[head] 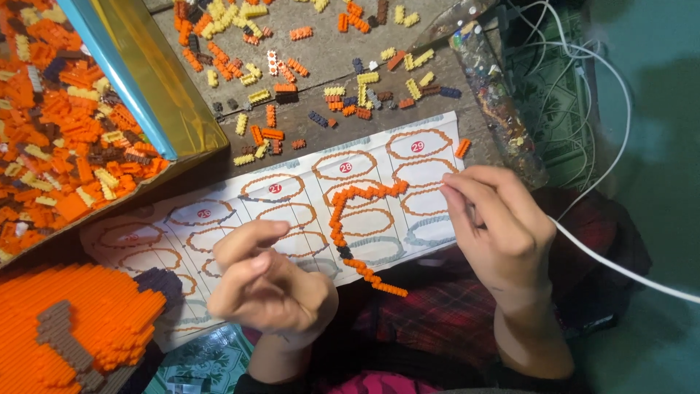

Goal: Assembling a 3D pumpkin-shaped puzzle using small interlocking plastic pieces while following an instruction sheet.

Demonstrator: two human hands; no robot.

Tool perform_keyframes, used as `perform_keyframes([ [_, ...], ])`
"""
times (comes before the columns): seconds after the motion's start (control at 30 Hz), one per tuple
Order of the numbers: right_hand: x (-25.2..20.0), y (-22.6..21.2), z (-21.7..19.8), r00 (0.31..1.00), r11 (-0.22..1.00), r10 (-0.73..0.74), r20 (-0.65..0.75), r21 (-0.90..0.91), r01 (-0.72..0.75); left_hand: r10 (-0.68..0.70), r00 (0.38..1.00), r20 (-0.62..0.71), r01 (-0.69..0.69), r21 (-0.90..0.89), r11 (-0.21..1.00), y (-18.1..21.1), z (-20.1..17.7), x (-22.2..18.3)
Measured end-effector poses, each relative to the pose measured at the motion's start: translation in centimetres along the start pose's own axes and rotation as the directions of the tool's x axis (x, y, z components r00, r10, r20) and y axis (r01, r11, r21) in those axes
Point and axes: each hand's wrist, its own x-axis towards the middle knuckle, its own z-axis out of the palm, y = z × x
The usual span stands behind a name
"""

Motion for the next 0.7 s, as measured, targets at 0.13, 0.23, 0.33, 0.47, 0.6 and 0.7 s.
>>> perform_keyframes([
  [0.13,0.3,0.0,-0.3,0.997,0.999,0.032,0.069,0.042,-0.035,0.039,0.987,-0.154,-0.012,0.175,0.985,0.9,1.1,0.6],
  [0.23,0.4,0.5,-0.2,0.996,0.998,0.065,0.058,-0.007,-0.065,0.043,0.993,-0.107,-0.021,0.200,0.980,0.9,0.9,0.5],
  [0.33,0.7,1.0,0.1,0.997,0.993,0.068,0.040,-0.102,-0.064,0.079,0.994,0.080,-0.095,0.216,0.972,-0.3,-0.7,0.0],
  [0.47,1.2,1.6,0.4,0.996,0.986,0.073,0.048,-0.157,-0.064,0.067,0.866,0.495,-0.200,0.220,0.955,2.3,-0.5,2.7],
  [0.6,1.6,1.1,0.2,0.997,0.988,0.068,0.037,-0.140,-0.062,0.085,0.742,0.666,-0.259,0.168,0.951,2.4,0.6,3.8],
  [0.7,1.5,0.0,-0.3,0.999,0.997,0.036,0.024,-0.067,-0.034,0.106,0.661,0.743,-0.338,0.169,0.926,2.3,1.1,4.2],
])
